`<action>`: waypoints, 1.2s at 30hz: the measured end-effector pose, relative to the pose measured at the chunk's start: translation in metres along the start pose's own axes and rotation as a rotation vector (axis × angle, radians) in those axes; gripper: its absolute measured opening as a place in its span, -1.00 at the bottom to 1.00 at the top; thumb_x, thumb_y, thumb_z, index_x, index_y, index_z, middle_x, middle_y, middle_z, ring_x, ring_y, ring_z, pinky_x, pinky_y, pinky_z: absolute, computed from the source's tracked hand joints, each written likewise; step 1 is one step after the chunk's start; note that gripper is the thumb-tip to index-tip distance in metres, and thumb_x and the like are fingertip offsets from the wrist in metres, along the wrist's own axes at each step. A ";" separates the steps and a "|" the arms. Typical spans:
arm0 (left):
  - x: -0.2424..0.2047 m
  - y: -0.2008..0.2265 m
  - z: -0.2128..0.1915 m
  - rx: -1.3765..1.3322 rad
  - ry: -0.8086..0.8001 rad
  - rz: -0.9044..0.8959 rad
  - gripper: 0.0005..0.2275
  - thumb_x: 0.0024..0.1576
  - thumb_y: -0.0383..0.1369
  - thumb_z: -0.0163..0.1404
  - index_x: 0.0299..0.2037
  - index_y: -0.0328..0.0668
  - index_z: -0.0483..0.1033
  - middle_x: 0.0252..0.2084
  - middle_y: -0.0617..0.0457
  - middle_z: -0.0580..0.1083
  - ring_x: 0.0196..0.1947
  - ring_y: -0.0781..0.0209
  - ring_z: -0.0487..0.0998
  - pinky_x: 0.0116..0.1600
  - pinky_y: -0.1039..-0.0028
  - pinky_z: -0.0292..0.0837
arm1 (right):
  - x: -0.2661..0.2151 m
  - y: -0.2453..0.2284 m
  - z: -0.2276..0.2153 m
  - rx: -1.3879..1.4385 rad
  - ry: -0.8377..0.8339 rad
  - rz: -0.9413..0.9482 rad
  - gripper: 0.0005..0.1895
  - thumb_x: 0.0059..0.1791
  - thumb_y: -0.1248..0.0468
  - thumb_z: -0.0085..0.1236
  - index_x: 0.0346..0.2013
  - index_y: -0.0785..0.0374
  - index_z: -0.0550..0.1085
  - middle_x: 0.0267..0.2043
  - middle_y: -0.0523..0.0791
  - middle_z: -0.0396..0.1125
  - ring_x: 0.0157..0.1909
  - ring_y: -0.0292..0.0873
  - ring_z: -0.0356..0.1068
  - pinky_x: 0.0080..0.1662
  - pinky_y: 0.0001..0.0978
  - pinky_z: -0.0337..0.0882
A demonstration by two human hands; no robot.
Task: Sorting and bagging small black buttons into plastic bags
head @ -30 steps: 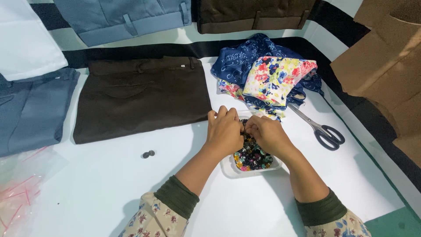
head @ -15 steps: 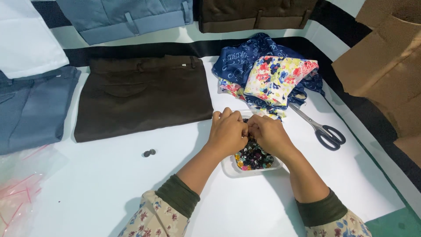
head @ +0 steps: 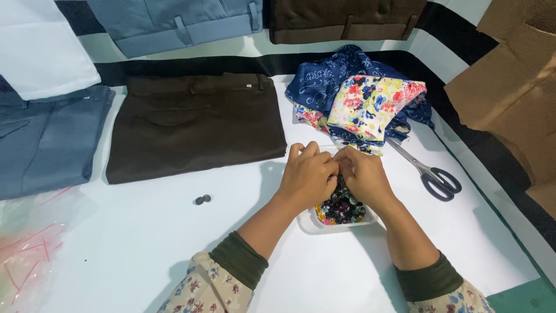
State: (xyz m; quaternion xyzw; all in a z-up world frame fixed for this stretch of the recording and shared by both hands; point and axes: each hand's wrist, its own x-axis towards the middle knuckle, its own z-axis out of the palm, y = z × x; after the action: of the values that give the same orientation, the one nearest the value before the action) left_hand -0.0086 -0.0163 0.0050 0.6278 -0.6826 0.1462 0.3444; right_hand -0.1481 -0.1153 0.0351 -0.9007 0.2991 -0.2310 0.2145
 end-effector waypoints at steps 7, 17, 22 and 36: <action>-0.001 -0.002 0.002 -0.105 0.043 -0.155 -0.95 0.00 -0.33 0.10 -0.46 -0.02 0.55 -0.53 0.13 0.49 -0.27 0.15 0.44 0.12 0.13 0.16 | -0.001 0.002 0.003 0.082 0.049 -0.005 -0.81 -0.03 0.45 0.10 -0.22 0.12 0.53 -0.46 -0.14 0.53 -0.39 -0.05 0.49 -0.27 -0.24 0.39; -0.041 -0.008 -0.067 0.057 0.376 -0.043 -0.89 -0.02 -0.38 0.17 -0.35 0.08 0.50 -0.42 0.20 0.50 -0.27 0.17 0.49 0.06 0.18 0.20 | -0.016 -0.054 0.006 -0.197 0.523 -0.503 -0.91 0.05 0.36 0.18 -0.23 0.07 0.52 -0.33 -0.27 0.42 -0.28 -0.18 0.35 -0.18 -0.35 0.24; -0.101 -0.046 -0.127 0.143 0.404 -0.080 -0.83 -0.05 -0.40 0.20 -0.30 0.13 0.54 -0.36 0.27 0.54 -0.24 0.17 0.50 0.07 0.20 0.18 | -0.030 -0.120 0.038 -0.080 0.534 -0.643 -0.85 -0.03 0.43 0.19 -0.26 0.09 0.52 -0.27 -0.20 0.43 -0.28 -0.03 0.35 -0.18 -0.22 0.30; -0.171 -0.079 -0.184 0.073 -0.103 -0.800 -0.95 -0.03 -0.28 0.17 -0.50 0.21 0.59 -0.60 0.35 0.55 -0.35 0.31 0.55 0.07 0.37 0.21 | -0.016 -0.176 0.158 0.454 -0.218 -0.022 -0.95 -0.01 0.25 0.22 -0.33 0.13 0.54 -0.32 -0.15 0.37 -0.20 -0.12 0.37 -0.12 -0.30 0.41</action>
State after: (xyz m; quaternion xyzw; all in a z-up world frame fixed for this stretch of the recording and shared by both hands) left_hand 0.1151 0.2162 0.0069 0.8622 -0.3951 -0.0068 0.3169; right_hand 0.0038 0.0623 -0.0037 -0.8523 0.2049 -0.1960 0.4396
